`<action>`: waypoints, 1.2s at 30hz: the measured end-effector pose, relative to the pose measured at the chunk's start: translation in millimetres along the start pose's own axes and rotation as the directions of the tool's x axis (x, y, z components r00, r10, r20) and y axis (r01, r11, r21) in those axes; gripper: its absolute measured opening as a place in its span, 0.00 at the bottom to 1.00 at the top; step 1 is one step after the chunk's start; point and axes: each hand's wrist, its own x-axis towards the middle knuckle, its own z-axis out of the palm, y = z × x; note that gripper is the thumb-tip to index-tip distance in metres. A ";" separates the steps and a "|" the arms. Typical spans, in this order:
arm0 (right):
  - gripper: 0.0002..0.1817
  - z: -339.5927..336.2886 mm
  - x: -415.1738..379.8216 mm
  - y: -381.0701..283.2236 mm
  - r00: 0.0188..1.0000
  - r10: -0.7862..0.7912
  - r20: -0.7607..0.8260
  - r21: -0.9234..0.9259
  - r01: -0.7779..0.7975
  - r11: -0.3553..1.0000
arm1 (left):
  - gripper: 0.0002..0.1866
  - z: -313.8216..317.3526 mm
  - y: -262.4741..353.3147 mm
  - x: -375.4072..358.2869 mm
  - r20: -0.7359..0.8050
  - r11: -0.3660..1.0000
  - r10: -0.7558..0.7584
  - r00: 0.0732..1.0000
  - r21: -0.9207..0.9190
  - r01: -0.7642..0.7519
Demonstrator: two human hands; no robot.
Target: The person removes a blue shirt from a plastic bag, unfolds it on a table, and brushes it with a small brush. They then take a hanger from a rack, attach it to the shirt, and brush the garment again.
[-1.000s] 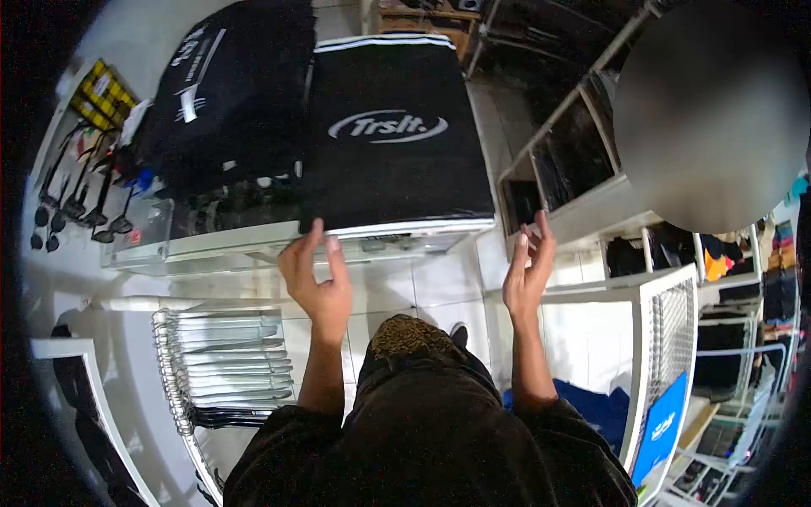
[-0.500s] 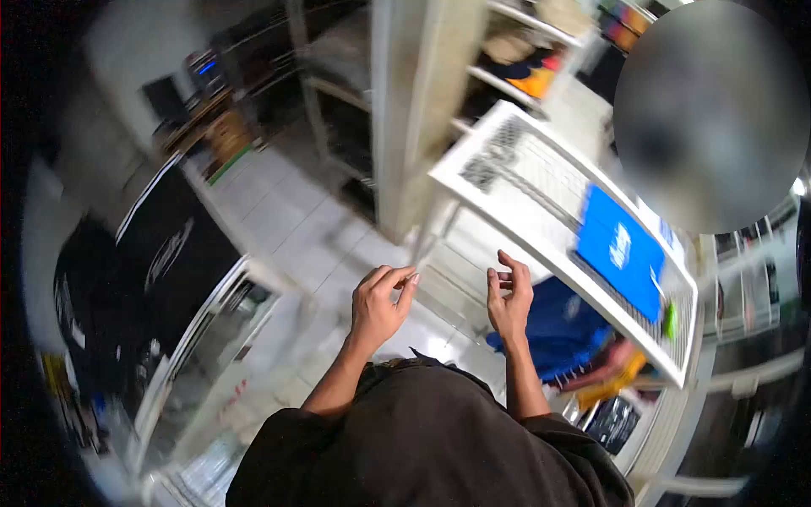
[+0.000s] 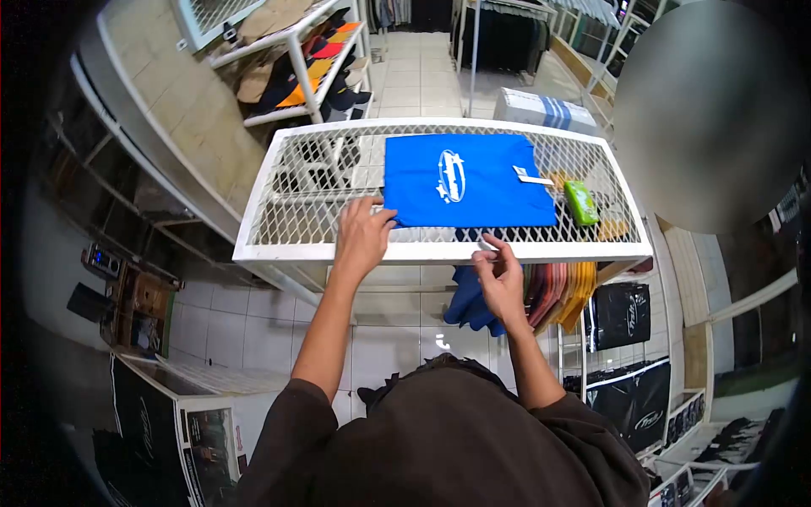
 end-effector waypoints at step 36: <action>0.25 -47.2 136.5 -7.8 0.987 0.110 -0.117 -0.292 -0.140 0.946 | 0.16 24.4 14.8 28.0 0.261 0.674 -0.468 0.844 -0.513 0.532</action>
